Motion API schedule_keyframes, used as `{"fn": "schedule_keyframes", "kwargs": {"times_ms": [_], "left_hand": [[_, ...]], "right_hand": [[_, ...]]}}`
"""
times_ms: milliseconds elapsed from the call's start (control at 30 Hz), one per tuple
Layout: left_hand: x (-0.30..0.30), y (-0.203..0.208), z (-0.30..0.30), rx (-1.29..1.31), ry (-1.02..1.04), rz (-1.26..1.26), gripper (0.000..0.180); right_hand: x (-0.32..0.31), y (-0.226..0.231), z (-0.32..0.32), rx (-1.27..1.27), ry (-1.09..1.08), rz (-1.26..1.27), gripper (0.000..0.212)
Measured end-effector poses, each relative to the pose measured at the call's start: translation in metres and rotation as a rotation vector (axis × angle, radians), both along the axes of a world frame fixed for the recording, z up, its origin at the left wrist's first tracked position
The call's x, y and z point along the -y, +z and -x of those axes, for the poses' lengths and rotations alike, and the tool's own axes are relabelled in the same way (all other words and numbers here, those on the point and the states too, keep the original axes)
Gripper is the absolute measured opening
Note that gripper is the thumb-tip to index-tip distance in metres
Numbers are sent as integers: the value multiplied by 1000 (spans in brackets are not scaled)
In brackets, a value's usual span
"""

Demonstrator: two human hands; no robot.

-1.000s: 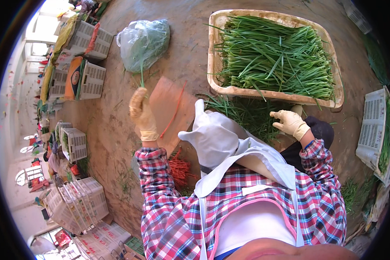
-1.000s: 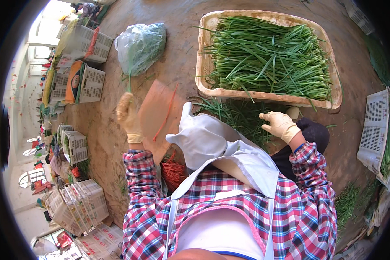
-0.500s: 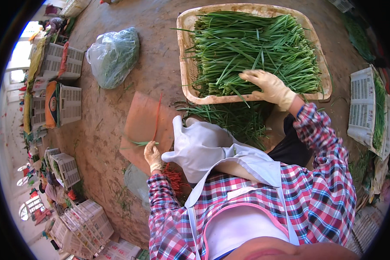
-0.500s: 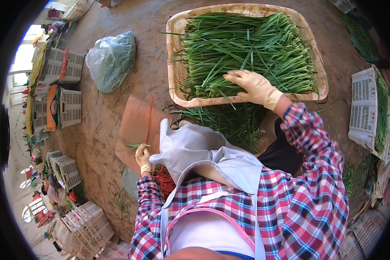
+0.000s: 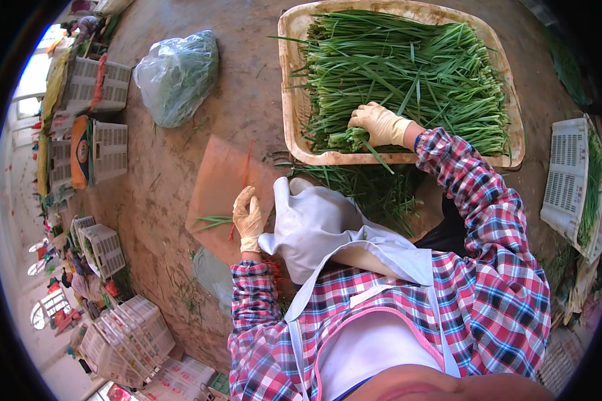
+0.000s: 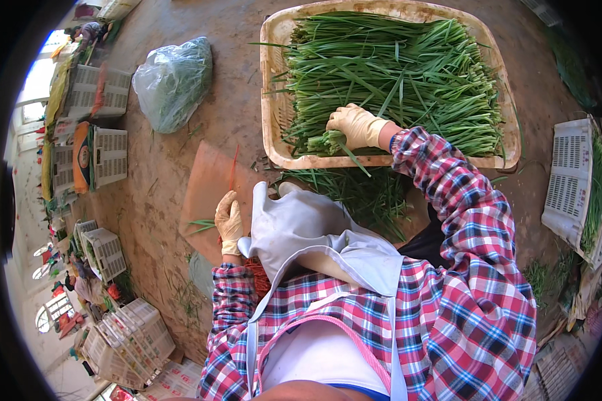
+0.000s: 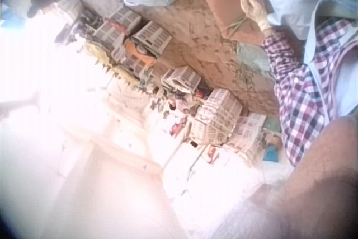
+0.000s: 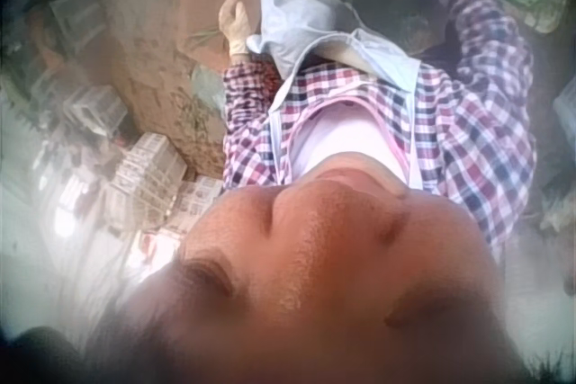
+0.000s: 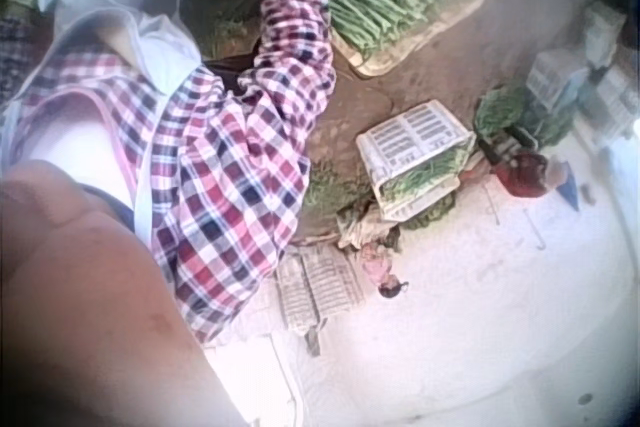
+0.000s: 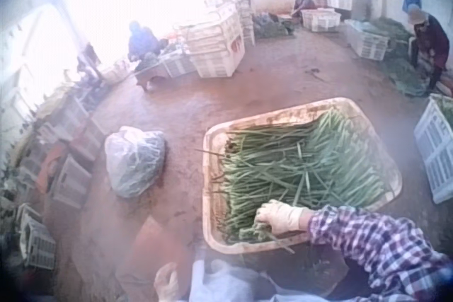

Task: The person sorts green onions by hand, removing damaged leaves and organizing them into bundles.

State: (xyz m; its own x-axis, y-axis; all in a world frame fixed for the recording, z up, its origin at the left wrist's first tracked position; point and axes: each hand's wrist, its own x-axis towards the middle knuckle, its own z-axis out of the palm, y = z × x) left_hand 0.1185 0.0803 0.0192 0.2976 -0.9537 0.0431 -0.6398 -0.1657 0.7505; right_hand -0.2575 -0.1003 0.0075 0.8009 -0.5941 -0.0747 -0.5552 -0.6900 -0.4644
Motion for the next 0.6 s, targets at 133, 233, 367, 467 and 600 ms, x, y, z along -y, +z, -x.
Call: {"fn": "schedule_keyframes", "kwargs": {"times_ms": [133, 233, 367, 467, 600], "left_hand": [[1, 8, -1, -171, 41, 29, 20], [9, 27, 5, -294, 101, 41, 21], [25, 60, 26, -351, 118, 78, 21], [30, 82, 44, -400, 87, 104, 22], [26, 116, 68, -476, 45, 85, 26]], "right_hand": [[-6, -12, 16, 347, -196, -136, 39], [-4, -12, 20, 654, -306, -365, 35], [-1, -15, 34, 735, -236, -317, 27], [-4, -9, 44, 806, -298, -417, 20], [-8, 74, 65, 1187, -420, -616, 17]]}}
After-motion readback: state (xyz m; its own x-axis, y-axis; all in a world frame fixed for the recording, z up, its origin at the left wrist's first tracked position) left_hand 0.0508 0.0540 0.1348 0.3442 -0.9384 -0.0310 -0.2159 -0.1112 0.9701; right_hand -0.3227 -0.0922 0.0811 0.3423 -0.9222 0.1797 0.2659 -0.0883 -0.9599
